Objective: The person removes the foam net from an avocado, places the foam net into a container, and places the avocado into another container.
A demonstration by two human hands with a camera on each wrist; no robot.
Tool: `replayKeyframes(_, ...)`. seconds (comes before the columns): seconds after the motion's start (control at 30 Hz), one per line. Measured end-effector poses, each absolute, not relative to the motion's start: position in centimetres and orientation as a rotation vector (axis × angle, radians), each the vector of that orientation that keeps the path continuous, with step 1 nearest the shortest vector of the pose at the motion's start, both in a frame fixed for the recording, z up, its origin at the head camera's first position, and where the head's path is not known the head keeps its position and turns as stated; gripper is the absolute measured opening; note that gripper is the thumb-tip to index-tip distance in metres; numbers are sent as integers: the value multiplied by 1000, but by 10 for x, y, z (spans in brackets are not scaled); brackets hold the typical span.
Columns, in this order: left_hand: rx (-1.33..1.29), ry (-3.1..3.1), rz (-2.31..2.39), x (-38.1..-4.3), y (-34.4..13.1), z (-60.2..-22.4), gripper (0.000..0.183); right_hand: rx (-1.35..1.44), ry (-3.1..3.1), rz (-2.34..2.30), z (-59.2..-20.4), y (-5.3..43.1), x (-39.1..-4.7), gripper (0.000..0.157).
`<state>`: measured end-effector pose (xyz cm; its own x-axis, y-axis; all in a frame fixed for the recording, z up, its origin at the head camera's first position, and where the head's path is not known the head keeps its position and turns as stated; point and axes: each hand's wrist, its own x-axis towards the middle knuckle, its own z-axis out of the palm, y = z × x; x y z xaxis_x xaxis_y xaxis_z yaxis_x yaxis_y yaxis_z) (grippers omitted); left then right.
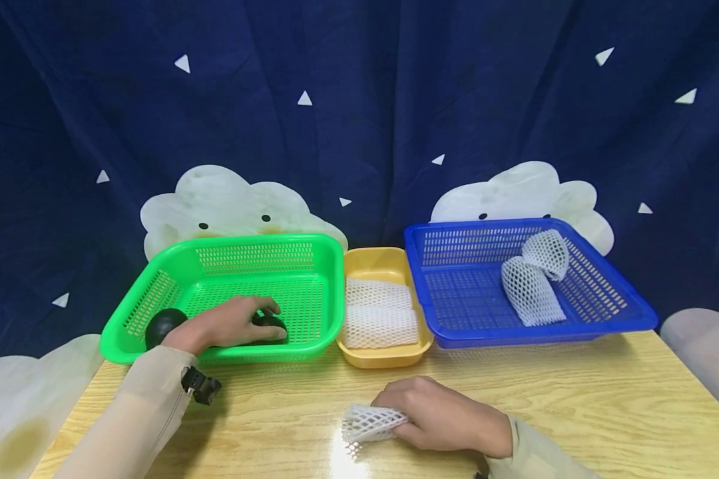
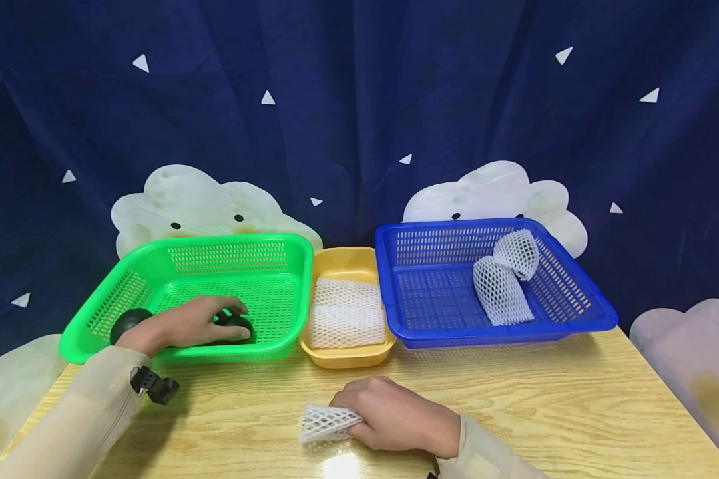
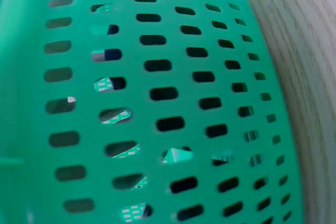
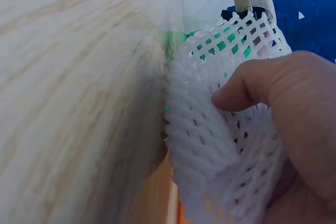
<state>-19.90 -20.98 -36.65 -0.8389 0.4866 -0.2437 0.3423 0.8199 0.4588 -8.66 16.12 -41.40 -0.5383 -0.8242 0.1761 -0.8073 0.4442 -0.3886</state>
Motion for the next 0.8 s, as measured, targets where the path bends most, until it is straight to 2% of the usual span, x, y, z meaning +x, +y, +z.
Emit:
replayKeyframes(0.2, 669, 2721, 573, -198, -211, -365, 59, -1474, 2626, -682, -414, 161, -87, 23)
replayKeyframes(0.8, 889, 2956, 664, -176, -198, -355, 29, -1498, 2629, -690, -414, 161, -87, 24)
